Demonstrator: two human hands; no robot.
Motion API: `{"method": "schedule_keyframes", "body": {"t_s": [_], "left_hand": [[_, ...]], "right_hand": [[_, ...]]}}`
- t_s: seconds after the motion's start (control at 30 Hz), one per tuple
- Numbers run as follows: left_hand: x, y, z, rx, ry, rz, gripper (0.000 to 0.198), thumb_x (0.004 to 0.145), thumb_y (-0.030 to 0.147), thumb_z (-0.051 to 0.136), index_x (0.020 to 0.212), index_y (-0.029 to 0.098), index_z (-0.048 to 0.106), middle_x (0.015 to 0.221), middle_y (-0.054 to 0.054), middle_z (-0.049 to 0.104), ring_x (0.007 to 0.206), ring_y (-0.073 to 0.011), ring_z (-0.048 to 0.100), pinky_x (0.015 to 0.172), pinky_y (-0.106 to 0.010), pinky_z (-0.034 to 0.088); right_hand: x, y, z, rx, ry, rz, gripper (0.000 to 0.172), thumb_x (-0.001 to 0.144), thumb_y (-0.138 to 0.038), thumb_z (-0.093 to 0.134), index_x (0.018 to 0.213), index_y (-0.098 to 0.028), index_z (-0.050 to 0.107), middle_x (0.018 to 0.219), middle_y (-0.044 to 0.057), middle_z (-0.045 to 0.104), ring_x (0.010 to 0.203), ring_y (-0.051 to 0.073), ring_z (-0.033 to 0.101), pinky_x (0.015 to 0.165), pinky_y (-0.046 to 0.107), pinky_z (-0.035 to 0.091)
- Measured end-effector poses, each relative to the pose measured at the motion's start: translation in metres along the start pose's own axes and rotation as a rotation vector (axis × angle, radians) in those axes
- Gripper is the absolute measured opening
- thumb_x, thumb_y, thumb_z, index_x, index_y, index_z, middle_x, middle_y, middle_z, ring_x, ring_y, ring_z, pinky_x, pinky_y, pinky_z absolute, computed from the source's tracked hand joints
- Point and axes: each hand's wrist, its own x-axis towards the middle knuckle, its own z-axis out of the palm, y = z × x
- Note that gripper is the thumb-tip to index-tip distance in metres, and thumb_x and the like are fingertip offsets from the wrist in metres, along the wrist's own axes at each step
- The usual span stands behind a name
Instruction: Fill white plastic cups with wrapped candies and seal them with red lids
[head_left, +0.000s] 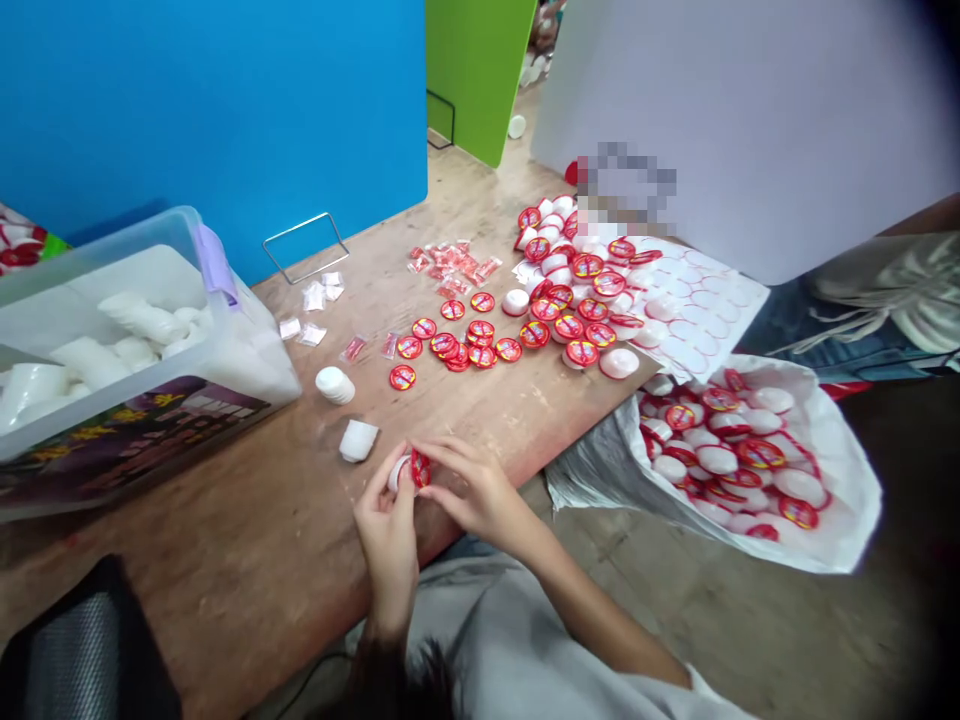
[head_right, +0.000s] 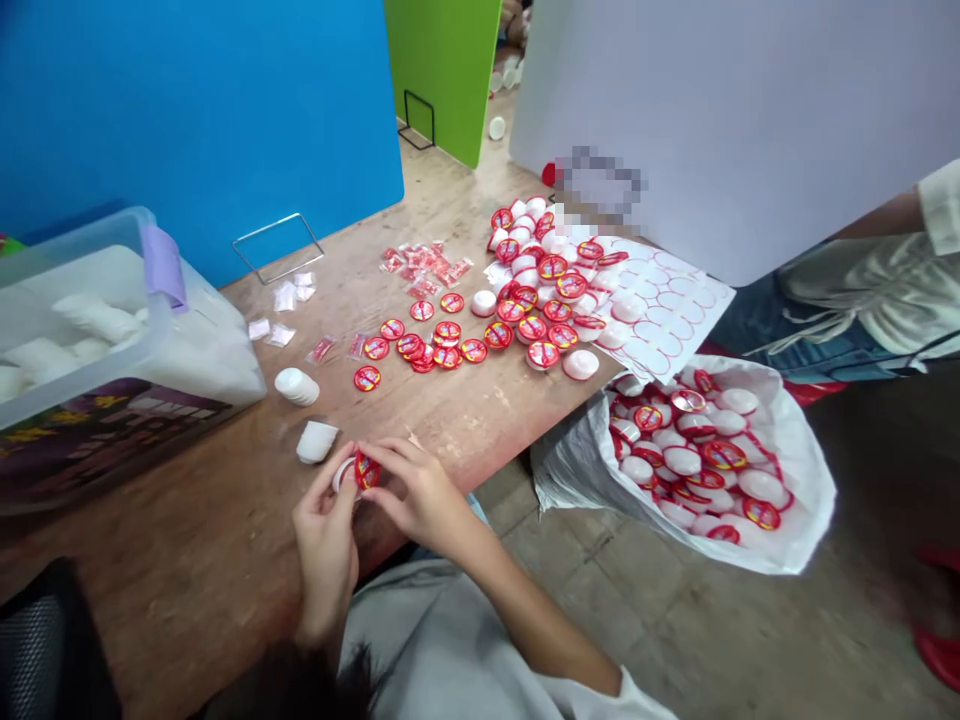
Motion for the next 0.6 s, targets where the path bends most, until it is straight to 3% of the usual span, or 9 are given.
{"method": "schedule_keyframes", "body": {"t_s": [0.2,0.4,0.5,0.6], "left_hand": [[-0.003,0.007,0.004,0.044,0.042,0.017,0.036,0.079,0.031,0.064,0.111,0.014,0.067,0.117,-0.012,0.066,0.11,-0.0233,0.061,0.089,-0.029,0.052],[-0.011,0.017,-0.005,-0.19,-0.206,-0.118,0.048,0.087,0.042,0.051,0.126,0.016,0.057,0.134,-0.013,0.053,0.124,-0.026,0.049,0.096,-0.033,0.048],[-0.012,0.018,-0.01,-0.043,-0.224,-0.065,0.045,0.084,0.035,0.059,0.126,0.02,0.057,0.135,-0.008,0.053,0.126,-0.0229,0.048,0.099,-0.028,0.046],[-0.015,0.019,-0.012,0.13,-0.155,0.061,0.046,0.082,0.031,0.062,0.126,0.021,0.057,0.133,-0.007,0.055,0.121,-0.0213,0.052,0.096,-0.025,0.048]], "right_hand": [[-0.006,-0.003,0.008,0.073,0.114,0.032,0.049,0.081,-0.023,0.066,0.128,-0.027,0.054,0.112,0.008,0.061,0.105,0.019,0.059,0.091,0.034,0.048],[-0.013,-0.003,0.018,0.019,0.245,0.081,0.048,0.084,-0.024,0.062,0.13,-0.029,0.052,0.115,0.008,0.061,0.106,0.021,0.058,0.091,0.035,0.048],[-0.016,-0.009,0.02,0.029,0.195,0.094,0.048,0.088,-0.024,0.054,0.135,-0.027,0.047,0.126,0.01,0.057,0.118,0.022,0.053,0.101,0.039,0.044],[-0.018,-0.018,0.021,0.104,0.128,0.137,0.048,0.092,-0.026,0.045,0.139,-0.024,0.041,0.133,0.01,0.054,0.126,0.022,0.047,0.108,0.042,0.037]]}}
